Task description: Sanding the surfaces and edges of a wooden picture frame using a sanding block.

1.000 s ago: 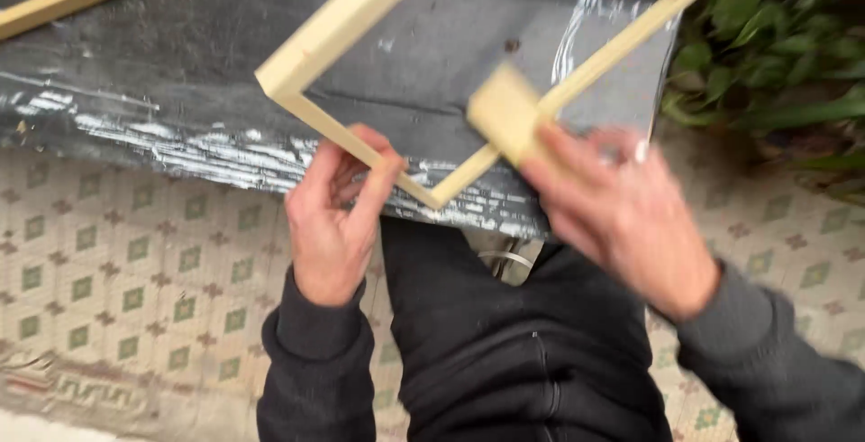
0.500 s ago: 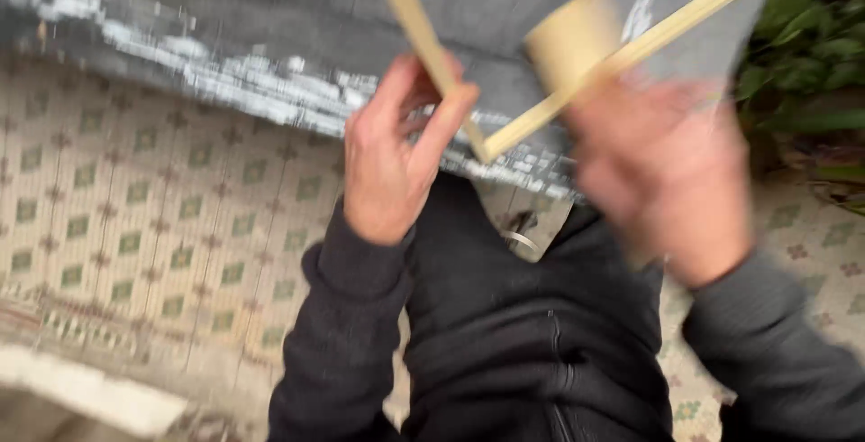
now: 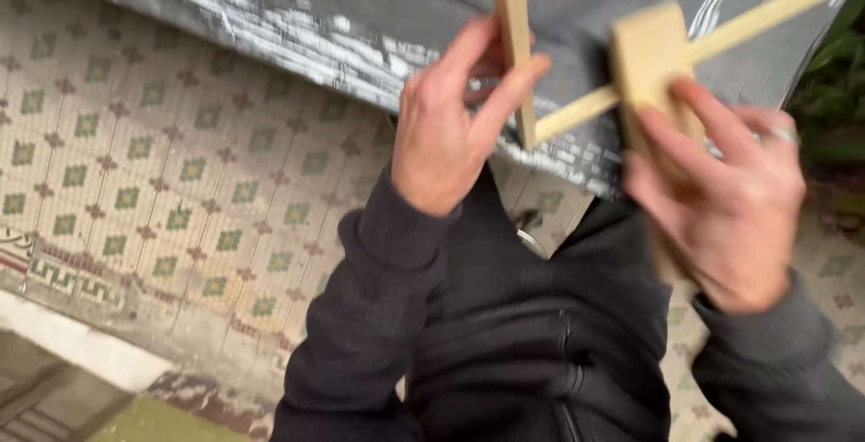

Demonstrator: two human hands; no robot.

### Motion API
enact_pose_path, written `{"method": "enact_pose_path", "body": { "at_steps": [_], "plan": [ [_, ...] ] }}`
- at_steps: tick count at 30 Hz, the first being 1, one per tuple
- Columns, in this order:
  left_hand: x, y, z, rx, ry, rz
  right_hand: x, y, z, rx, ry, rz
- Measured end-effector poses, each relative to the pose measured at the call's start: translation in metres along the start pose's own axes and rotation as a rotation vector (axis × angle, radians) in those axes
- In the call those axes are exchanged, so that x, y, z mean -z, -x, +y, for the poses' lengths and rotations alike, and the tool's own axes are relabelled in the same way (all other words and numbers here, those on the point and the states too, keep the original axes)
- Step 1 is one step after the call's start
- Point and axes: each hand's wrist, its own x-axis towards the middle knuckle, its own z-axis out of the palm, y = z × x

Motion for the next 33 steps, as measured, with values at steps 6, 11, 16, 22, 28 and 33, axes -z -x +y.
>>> {"method": "enact_pose_path", "body": {
  "at_steps": [6,11,16,22,28,33],
  "plan": [
    [-0.005,-0.004,-0.022,-0.006,0.005,-0.032,-0.009,0.022,0.011,0.033,-0.038,-0.038],
    [-0.008,-0.002,-0.012,-0.092,-0.011,-0.014,-0.010,0.014,-0.019,-0.010,-0.008,-0.009],
    [-0.007,0.001,-0.021,-0.051,-0.010,-0.012,-0.015,0.012,-0.024,-0.010,-0.061,-0.002],
    [-0.004,-0.003,-0.018,-0.092,-0.050,0.013,-0.026,0.021,-0.015,0.029,-0.072,0.028],
    [-0.009,-0.006,-0.024,-0.121,-0.017,0.008,-0.017,0.014,-0.033,-0.049,-0.049,0.048],
    [-0.005,0.002,-0.013,-0.134,-0.107,0.011,-0.013,0.004,-0.045,-0.066,-0.085,0.041]
  ]
}}
